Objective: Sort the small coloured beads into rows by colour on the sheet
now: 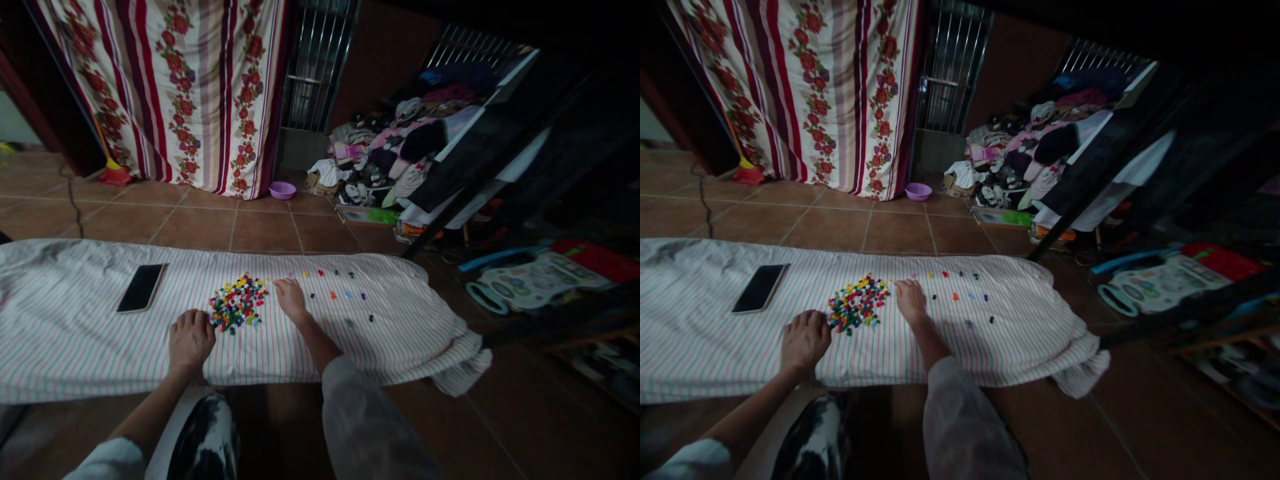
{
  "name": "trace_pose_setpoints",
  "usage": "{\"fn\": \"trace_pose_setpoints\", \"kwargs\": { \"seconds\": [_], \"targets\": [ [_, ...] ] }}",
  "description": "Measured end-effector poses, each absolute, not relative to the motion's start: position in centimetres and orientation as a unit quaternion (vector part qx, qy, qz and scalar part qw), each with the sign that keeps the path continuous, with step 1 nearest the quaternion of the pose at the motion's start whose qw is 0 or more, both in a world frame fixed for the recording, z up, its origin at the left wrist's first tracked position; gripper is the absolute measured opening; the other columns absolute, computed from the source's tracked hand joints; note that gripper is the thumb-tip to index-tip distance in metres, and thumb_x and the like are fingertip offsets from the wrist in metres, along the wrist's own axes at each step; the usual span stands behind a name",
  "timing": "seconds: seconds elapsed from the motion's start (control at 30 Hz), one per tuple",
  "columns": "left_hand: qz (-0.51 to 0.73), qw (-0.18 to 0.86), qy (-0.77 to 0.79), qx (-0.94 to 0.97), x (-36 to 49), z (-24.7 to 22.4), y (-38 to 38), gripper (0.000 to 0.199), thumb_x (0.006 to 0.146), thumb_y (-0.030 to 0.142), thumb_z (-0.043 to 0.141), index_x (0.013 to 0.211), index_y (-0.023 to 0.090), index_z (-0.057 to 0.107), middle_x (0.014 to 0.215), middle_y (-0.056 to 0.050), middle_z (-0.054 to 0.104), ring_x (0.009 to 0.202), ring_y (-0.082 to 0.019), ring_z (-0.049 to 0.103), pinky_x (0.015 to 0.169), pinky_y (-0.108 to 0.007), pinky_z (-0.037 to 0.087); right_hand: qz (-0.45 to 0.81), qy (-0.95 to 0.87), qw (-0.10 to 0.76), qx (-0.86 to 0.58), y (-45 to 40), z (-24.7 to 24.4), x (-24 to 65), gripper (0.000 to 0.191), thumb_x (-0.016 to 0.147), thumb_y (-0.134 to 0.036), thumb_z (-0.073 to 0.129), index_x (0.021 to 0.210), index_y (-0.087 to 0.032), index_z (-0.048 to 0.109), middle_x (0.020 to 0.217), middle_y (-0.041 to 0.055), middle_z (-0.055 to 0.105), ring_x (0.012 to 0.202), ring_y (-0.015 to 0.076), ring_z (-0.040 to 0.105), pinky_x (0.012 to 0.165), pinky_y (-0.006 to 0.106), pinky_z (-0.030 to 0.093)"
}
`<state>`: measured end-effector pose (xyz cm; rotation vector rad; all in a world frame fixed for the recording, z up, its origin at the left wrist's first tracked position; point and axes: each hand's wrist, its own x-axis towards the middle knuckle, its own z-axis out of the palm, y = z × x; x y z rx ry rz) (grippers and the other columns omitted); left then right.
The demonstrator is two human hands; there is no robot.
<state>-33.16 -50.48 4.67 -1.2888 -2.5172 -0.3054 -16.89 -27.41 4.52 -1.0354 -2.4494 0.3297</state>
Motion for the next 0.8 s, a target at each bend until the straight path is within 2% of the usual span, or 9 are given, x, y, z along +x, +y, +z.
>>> {"fn": "trace_pose_setpoints", "kwargs": {
  "seconds": [0.13,0.3,0.43,0.8],
  "targets": [
    [-0.107,0.15,-0.874,-0.449,-33.3,4.5,-50.4,0.021,0.09,0.027,0.04,0.093,0.017,0.057,0.096,-0.01,0.06,0.095,-0.026,0.054,0.078,-0.037,0.033,0.108,-0.898,0.193,-0.381,-26.1,4.6,-19.3,0.026,0.092,-0.017,0.05,0.104,-0.024,0.073,0.098,0.0061,0.071,0.095,0.0192,0.058,0.096,0.032,0.037],
    [-0.107,0.149,-0.876,-0.445,-33.2,4.6,-50.2,0.018,0.09,0.026,0.041,0.093,0.018,0.057,0.098,-0.01,0.061,0.096,-0.027,0.054,0.079,-0.037,0.034,0.103,-0.9,0.165,-0.391,-24.9,4.4,-21.3,0.028,0.09,-0.012,0.05,0.093,-0.024,0.075,0.093,0.007,0.071,0.094,0.0192,0.057,0.089,0.031,0.039],
    [-0.107,0.145,-0.878,-0.443,-33.0,4.8,-50.3,0.018,0.09,0.026,0.041,0.093,0.018,0.057,0.098,-0.009,0.062,0.096,-0.027,0.054,0.079,-0.038,0.034,0.102,-0.902,0.135,-0.397,-24.4,4.2,-21.9,0.028,0.086,-0.008,0.052,0.092,-0.023,0.075,0.094,0.008,0.07,0.094,0.0196,0.057,0.086,0.03,0.039],
    [-0.109,0.154,-0.875,-0.446,-33.2,4.6,-50.4,0.019,0.089,0.027,0.041,0.093,0.018,0.057,0.1,-0.011,0.062,0.097,-0.028,0.054,0.079,-0.038,0.035,0.096,-0.895,0.155,-0.408,-24.8,4.2,-21.5,0.023,0.088,-0.015,0.051,0.096,-0.021,0.071,0.098,0.0088,0.07,0.095,0.0209,0.059,0.086,0.03,0.041]
  ]
}}
